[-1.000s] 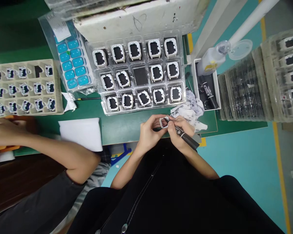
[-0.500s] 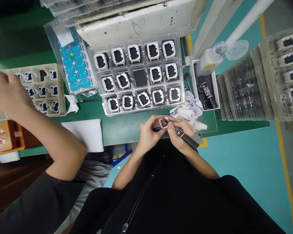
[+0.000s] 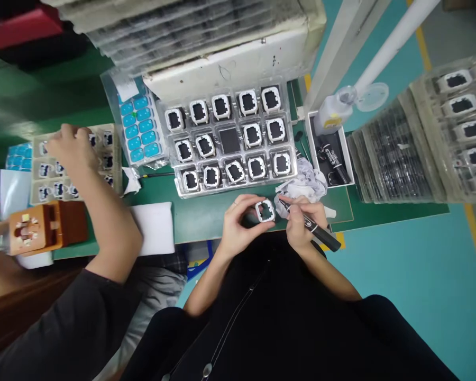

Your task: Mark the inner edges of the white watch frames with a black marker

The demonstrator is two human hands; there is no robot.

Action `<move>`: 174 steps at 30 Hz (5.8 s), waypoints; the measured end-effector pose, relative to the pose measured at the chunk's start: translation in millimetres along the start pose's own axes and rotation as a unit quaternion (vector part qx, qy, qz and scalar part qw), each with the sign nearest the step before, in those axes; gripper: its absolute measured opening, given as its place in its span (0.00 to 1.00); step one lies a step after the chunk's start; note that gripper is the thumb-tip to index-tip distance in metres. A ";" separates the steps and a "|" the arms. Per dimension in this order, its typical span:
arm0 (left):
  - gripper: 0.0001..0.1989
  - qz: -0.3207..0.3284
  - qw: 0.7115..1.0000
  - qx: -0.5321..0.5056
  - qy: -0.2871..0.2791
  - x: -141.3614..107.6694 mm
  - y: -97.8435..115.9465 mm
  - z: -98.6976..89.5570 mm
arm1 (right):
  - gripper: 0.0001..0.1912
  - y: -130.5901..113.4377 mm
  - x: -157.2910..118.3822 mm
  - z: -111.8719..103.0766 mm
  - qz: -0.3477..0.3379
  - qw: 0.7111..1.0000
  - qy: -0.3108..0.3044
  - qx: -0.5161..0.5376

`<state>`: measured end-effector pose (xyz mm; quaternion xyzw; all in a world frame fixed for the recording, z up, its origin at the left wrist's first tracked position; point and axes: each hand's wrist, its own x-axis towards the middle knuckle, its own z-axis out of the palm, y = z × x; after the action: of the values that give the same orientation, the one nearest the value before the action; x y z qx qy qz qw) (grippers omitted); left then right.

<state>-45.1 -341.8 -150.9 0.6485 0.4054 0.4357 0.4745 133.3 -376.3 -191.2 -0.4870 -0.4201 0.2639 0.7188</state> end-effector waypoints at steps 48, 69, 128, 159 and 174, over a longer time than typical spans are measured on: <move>0.33 -0.046 0.990 -0.128 0.042 11.9 -8.5 -16.5 | 0.11 7.9 3.8 -3.2 -0.034 0.999 0.032 -0.007; 0.25 -0.102 0.993 -0.054 -0.006 2.6 -13.0 14.9 | 0.10 -17.7 13.3 6.2 -0.042 0.993 -0.090 -0.062; 0.14 -0.057 0.996 0.038 0.051 -6.0 -14.7 22.8 | 0.10 -30.2 14.4 11.3 -0.122 0.967 -0.130 -0.182; 0.20 -0.117 0.993 -0.004 0.032 -2.4 -11.2 19.3 | 0.07 -21.1 12.5 12.5 -0.109 0.977 -0.101 -0.150; 0.31 -0.185 0.978 -0.091 0.013 4.2 -0.5 14.1 | 0.07 -19.0 12.7 9.3 -0.080 0.992 -0.093 -0.039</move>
<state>-30.6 -341.4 -153.0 0.5106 0.4835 0.3837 0.5986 131.2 -369.1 -167.6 -0.4530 -0.5326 0.2333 0.6758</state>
